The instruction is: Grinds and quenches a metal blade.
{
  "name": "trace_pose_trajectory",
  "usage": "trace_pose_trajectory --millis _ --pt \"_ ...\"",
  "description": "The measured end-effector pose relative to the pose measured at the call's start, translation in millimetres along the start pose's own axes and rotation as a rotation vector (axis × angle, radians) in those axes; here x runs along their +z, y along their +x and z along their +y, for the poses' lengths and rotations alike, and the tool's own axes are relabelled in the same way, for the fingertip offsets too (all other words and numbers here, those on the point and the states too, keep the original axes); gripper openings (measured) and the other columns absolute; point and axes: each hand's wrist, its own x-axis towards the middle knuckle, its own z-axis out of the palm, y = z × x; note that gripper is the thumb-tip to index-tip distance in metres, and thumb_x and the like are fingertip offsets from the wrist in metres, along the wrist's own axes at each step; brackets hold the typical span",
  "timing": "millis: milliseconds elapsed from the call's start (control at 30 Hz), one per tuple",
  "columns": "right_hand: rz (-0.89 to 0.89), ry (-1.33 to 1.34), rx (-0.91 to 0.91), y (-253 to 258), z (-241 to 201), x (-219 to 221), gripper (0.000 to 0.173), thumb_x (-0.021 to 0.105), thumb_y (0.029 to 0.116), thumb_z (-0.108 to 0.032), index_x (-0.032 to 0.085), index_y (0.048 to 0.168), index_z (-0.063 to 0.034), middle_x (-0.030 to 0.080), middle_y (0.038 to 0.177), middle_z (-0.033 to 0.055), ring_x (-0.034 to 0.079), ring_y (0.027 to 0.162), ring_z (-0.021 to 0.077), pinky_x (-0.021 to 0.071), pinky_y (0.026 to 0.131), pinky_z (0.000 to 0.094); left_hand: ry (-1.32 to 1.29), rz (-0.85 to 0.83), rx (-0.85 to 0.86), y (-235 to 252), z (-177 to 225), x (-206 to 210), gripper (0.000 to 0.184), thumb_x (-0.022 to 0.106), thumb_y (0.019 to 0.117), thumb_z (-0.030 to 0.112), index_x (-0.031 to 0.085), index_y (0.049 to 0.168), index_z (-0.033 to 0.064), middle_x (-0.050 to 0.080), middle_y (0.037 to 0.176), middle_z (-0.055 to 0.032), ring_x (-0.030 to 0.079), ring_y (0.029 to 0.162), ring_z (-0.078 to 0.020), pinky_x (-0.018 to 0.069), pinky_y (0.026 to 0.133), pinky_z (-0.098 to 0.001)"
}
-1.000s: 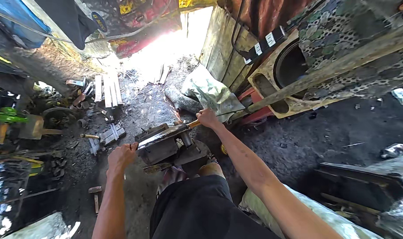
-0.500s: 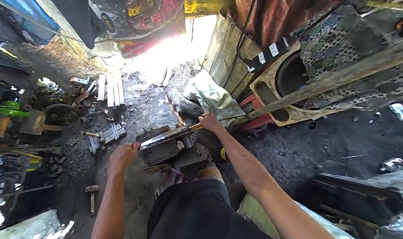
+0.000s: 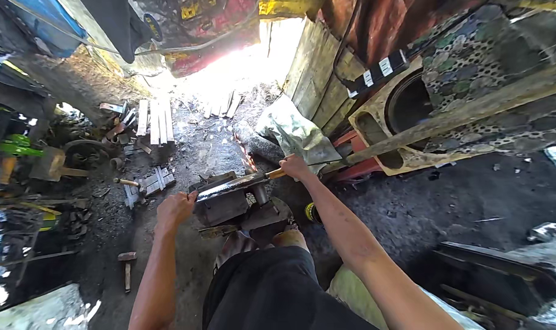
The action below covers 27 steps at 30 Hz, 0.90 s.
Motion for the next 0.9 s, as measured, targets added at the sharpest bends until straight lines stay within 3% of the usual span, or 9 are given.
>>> trace_pose_trajectory --millis 267,367,500,633,700,767,900 --pt "0.022 -0.020 -0.034 -2.0 11.3 -0.1 0.043 0.047 0.1045 -0.035 0.073 0.097 -0.0026 0.071 0.101 0.0249 0.069 0.097 0.0431 0.0529 0.080 0.0672 -0.006 0.022 -0.005 0.0 7.4 1.3 0.070 0.031 0.1033 0.068 0.071 0.098 0.0101 0.072 0.101 -0.0201 0.070 0.102 -0.0414 0.0525 0.080 -0.0667" --pt "0.050 0.013 0.018 10.1 28.6 -4.9 0.042 0.049 0.1030 -0.037 0.074 0.104 -0.0028 0.071 0.105 0.0259 0.069 0.101 0.0448 0.0523 0.084 0.0697 0.010 0.046 0.040 2.0 18.4 7.6 0.072 0.028 0.1026 0.069 0.069 0.092 0.0117 0.072 0.095 -0.0176 0.071 0.097 -0.0389 0.0533 0.076 -0.0642" --pt "0.058 0.007 -0.025 -1.6 7.9 8.4 0.042 0.049 0.1034 -0.037 0.073 0.095 -0.0034 0.071 0.102 0.0245 0.069 0.098 0.0435 0.0526 0.081 0.0690 0.018 0.047 0.007 -2.2 -5.1 2.3 0.072 0.027 0.1023 0.070 0.070 0.096 0.0116 0.072 0.097 -0.0194 0.070 0.099 -0.0418 0.0524 0.077 -0.0676" --pt "0.051 0.010 -0.019 -5.7 10.3 3.6 0.043 0.048 0.1046 -0.037 0.073 0.099 -0.0022 0.071 0.103 0.0255 0.069 0.098 0.0441 0.0527 0.080 0.0677 0.021 0.051 -0.007 -5.9 10.1 0.4 0.069 0.031 0.1042 0.065 0.071 0.097 0.0098 0.073 0.100 -0.0201 0.070 0.101 -0.0413 0.0524 0.079 -0.0665" --pt "0.071 0.022 0.012 6.9 28.3 -3.6 0.042 0.049 0.1038 -0.037 0.074 0.106 -0.0028 0.070 0.110 0.0263 0.067 0.106 0.0465 0.0514 0.086 0.0708 0.017 0.066 0.027 -0.7 24.6 6.8 0.069 0.030 0.1041 0.066 0.071 0.095 0.0104 0.073 0.097 -0.0188 0.071 0.099 -0.0402 0.0531 0.078 -0.0651" --pt "0.110 0.021 0.012 11.0 32.4 -2.9 0.040 0.050 0.1020 -0.036 0.074 0.101 -0.0037 0.071 0.105 0.0254 0.068 0.101 0.0458 0.0521 0.082 0.0705 0.022 0.069 0.034 2.2 21.7 13.0 0.070 0.028 0.1032 0.068 0.070 0.094 0.0119 0.072 0.095 -0.0172 0.071 0.097 -0.0389 0.0536 0.076 -0.0638" --pt "0.068 0.017 -0.020 -9.3 -0.1 9.1 0.042 0.049 0.1034 -0.037 0.073 0.093 -0.0035 0.072 0.097 0.0241 0.070 0.094 0.0432 0.0533 0.077 0.0681 0.001 0.054 -0.019 -5.2 -8.0 9.5 0.072 0.028 0.1031 0.069 0.070 0.098 0.0112 0.072 0.099 -0.0194 0.071 0.100 -0.0405 0.0527 0.078 -0.0662"
